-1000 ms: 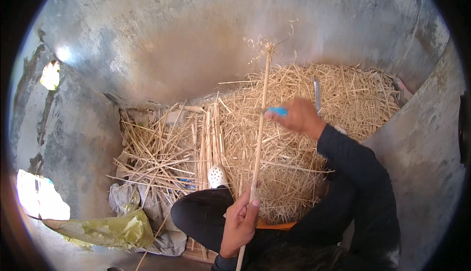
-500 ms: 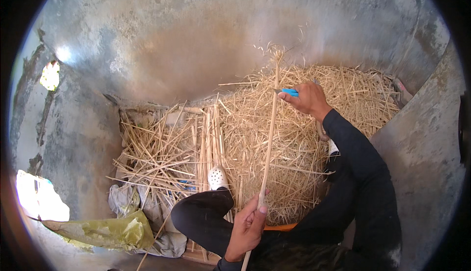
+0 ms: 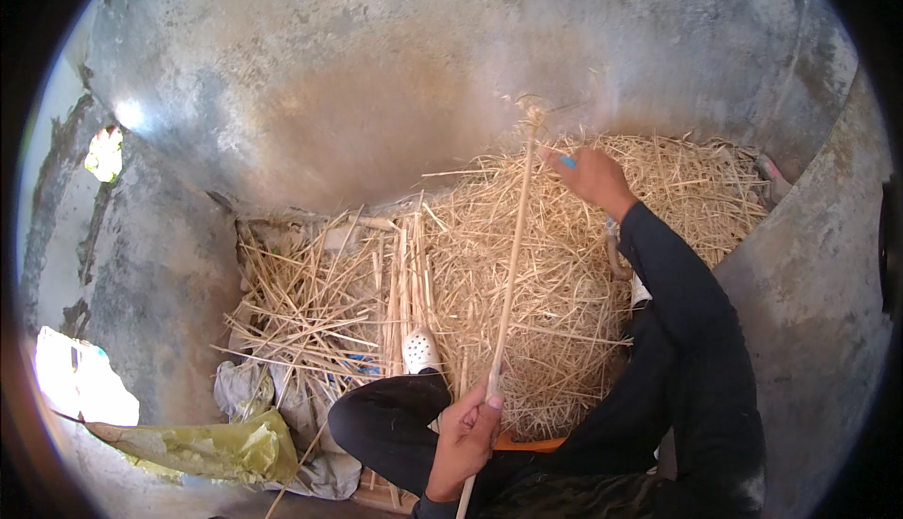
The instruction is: The person sits on the floor and uses a knife to strip the outer layers and small branches from a long, thin stick. They hold the stick with their left hand and scrape it with the knife in their right hand, working from the bottom to the top.
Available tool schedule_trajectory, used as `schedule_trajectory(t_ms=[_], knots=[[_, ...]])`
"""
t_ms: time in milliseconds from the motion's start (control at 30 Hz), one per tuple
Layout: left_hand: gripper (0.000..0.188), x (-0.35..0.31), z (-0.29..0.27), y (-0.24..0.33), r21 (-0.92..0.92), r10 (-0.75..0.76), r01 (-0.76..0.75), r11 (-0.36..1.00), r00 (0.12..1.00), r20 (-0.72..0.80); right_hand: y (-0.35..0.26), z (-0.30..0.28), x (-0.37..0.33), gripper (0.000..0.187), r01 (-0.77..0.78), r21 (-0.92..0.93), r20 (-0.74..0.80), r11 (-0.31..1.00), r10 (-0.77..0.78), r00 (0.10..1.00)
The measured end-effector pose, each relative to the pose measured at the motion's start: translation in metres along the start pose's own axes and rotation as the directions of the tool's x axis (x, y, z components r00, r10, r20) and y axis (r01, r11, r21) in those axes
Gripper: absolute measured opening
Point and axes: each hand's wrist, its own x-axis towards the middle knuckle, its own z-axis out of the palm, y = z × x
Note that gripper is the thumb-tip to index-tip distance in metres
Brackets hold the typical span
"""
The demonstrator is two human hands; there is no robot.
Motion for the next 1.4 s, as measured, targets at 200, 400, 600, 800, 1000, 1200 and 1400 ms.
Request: schedule_trajectory(t_ms=[200,400,600,800,1000,1200,1400], knots=[[0.051,0.006,-0.005,0.002,0.027,0.024,-0.021,0.999,0.997,-0.079,-0.042,0.028,-0.11,0.077,0.556,0.109,0.128,0.824,-0.567,0.814],[0.051,-0.001,0.005,0.003,0.127,0.021,-0.017,0.992,0.999,-0.029,-0.015,0.017,-0.077,0.077,0.346,-0.033,0.023,0.937,-0.346,0.938],[0.051,-0.002,0.004,-0.004,0.015,0.013,-0.013,1.0,0.999,-0.035,-0.037,0.023,-0.122,0.074,0.533,0.061,0.082,0.844,-0.536,0.84],[0.053,-0.01,0.011,0.001,0.043,-0.028,0.028,0.999,1.0,-0.006,0.007,0.014,-0.044,0.082,0.229,0.061,-0.057,0.972,-0.226,0.973],[0.053,-0.012,0.017,-0.004,-0.042,-0.002,0.004,0.999,0.999,0.038,0.03,0.011,-0.006,0.081,0.118,-0.016,-0.18,0.993,-0.119,0.976],[0.053,-0.007,0.02,0.0,-0.019,-0.065,0.066,0.998,0.997,0.047,0.051,-0.007,0.012,0.081,-0.021,0.011,-0.158,1.0,0.022,0.987],[0.051,-0.005,0.014,0.007,-0.185,-0.041,0.039,0.982,0.999,-0.007,-0.021,-0.007,-0.062,0.084,0.314,0.065,0.076,0.947,-0.319,0.945]])
